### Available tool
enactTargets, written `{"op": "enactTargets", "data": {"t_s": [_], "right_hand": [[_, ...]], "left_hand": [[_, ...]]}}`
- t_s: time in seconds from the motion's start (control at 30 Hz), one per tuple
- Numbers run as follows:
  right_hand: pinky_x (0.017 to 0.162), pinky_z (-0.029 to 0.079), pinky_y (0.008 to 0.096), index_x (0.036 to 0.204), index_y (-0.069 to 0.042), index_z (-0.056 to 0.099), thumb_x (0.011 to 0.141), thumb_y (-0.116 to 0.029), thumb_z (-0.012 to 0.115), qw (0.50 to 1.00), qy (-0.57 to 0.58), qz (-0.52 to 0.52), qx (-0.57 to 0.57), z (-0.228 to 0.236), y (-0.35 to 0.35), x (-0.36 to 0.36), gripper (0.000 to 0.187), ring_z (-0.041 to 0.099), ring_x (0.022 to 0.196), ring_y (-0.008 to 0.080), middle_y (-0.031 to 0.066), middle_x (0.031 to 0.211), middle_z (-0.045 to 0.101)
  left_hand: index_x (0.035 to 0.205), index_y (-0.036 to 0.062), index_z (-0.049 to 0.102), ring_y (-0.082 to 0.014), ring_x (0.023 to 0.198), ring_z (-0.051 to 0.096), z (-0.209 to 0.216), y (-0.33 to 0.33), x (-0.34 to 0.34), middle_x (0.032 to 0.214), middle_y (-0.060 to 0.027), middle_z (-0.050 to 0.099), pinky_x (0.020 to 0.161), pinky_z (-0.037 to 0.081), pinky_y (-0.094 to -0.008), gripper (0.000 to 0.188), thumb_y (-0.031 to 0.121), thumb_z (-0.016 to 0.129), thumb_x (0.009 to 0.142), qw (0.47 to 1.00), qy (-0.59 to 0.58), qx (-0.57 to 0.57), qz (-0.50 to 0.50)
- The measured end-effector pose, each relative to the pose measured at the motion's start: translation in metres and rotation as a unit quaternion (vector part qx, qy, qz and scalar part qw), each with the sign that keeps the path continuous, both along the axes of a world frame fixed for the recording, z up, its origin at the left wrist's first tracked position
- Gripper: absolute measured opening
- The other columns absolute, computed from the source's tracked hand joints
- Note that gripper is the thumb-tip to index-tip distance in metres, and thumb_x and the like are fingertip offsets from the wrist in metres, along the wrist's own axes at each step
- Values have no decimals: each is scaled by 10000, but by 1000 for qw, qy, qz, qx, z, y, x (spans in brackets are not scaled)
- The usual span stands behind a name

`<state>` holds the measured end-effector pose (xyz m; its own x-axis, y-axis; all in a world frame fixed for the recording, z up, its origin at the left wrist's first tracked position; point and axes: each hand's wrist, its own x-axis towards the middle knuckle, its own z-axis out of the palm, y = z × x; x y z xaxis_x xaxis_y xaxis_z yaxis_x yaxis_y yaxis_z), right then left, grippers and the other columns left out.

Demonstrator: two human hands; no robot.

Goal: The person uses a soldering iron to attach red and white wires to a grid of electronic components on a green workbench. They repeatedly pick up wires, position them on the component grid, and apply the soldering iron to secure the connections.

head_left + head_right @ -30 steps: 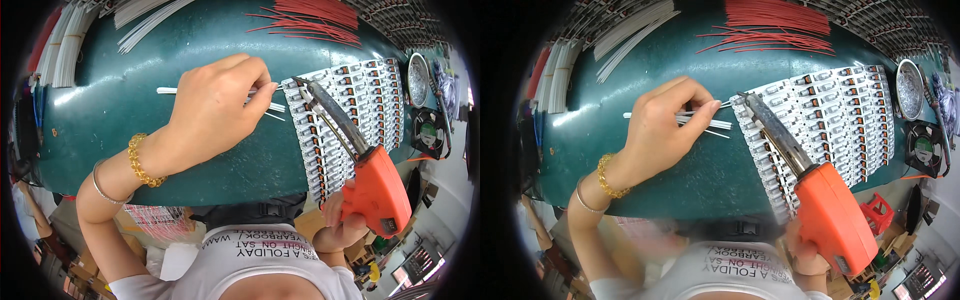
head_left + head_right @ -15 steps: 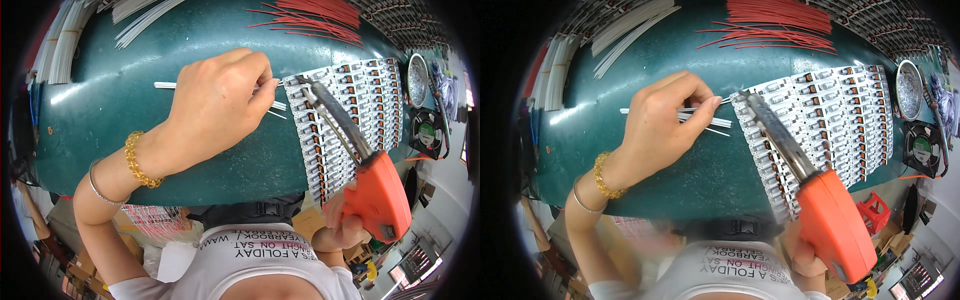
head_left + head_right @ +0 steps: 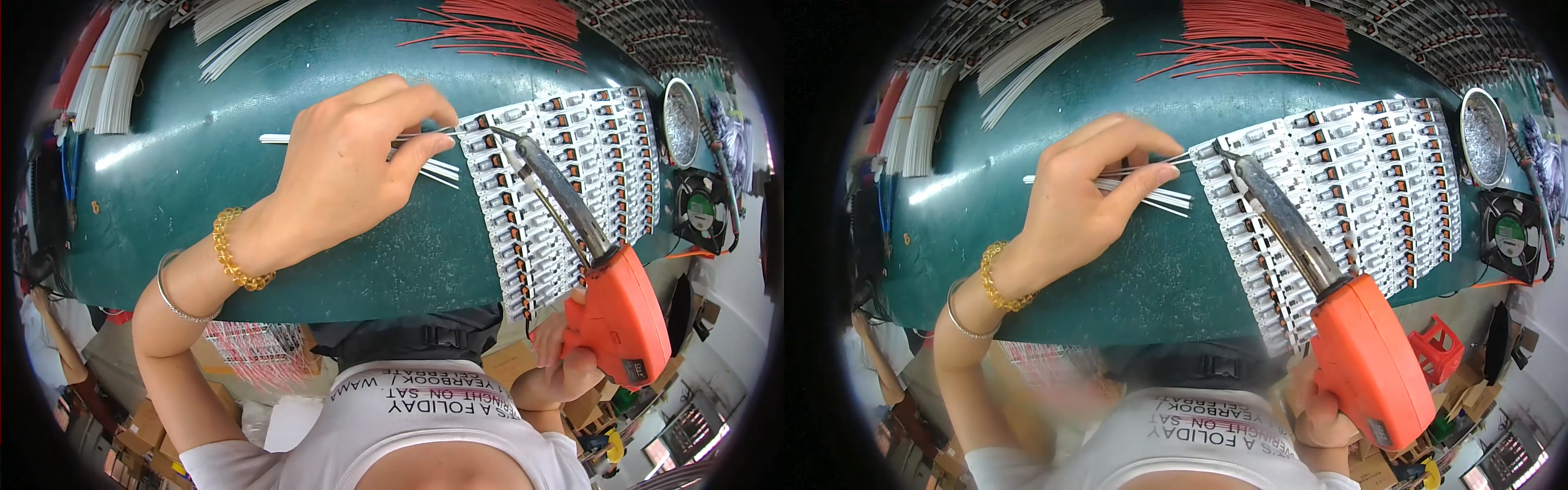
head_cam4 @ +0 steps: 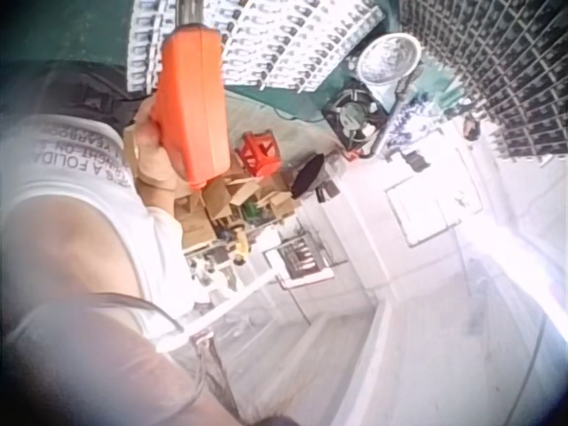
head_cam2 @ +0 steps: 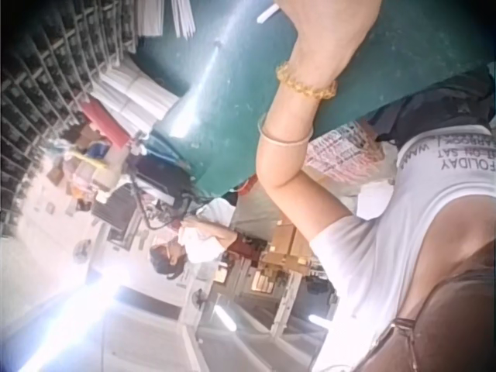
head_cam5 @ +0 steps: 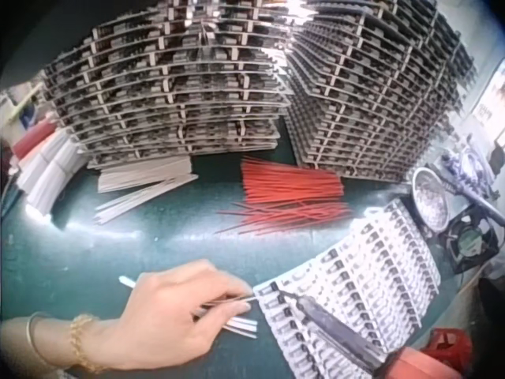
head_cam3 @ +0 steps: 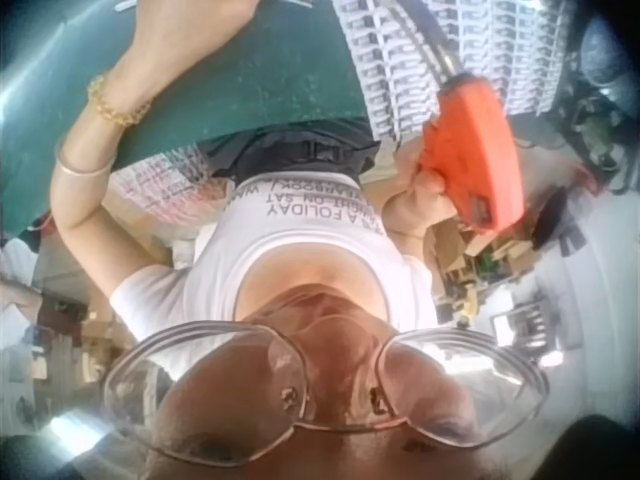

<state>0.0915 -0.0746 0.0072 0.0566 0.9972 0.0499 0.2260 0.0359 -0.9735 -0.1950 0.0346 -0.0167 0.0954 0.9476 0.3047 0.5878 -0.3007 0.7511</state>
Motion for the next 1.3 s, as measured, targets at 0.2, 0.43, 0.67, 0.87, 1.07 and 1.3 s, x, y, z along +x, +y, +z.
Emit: {"op": "enactTargets", "data": {"t_s": [0.2, 0.43, 0.67, 0.87, 1.07, 1.3], "right_hand": [[398, 347, 220, 1176, 151, 449, 848, -563, 634, 999, -34, 6, -18, 4, 2, -5, 807, 412, 375, 80, -14, 494, 452], [399, 344, 221, 1017, 104, 488, 836, -526, 674, 998, -56, 25, -30, 9, 9, -13, 681, 423, 378, 91, -15, 490, 441], [398, 335, 221, 1106, 139, 476, 845, -512, 668, 996, 59, -10, -67, 3, 5, -5, 727, 417, 384, 81, -8, 497, 455], [393, 320, 213, 1201, 166, 441, 883, -498, 627, 998, 31, 56, 15, 4, 7, -4, 759, 404, 381, 75, -5, 494, 464], [390, 319, 217, 1206, 156, 442, 886, -503, 620, 998, -19, 34, 43, -1, 3, 3, 754, 409, 382, 84, 1, 491, 465], [389, 326, 223, 1196, 148, 447, 842, -539, 659, 999, 26, -25, -17, -2, -14, 10, 802, 409, 379, 89, 4, 493, 472]], "left_hand": [[806, 12, 654, -179, 638, 605, -1, -6, 5, 745, -78, 623, 562, 477, -278, 57, 16, 705, 781, 1000, 26, 4, 1], [785, 19, 636, -198, 622, 618, -3, -7, 7, 739, -66, 626, 552, 480, -287, 73, 20, 707, 770, 997, 70, 24, 10], [784, 22, 631, -190, 608, 621, -6, -7, 8, 741, -61, 627, 531, 478, -281, 76, 18, 704, 766, 996, 76, 51, 10], [786, 24, 632, -192, 610, 619, -6, -7, 9, 744, -59, 626, 533, 479, -281, 79, 19, 707, 762, 995, 91, 45, 11], [800, 18, 633, -181, 655, 600, 3, -11, 10, 822, -73, 604, 533, 472, -275, 78, 23, 706, 775, 996, 81, 38, 13], [806, 10, 625, -159, 663, 557, 4, -16, 10, 861, -77, 580, 507, 434, -264, 74, 30, 695, 792, 1000, 19, 13, -12]]}}
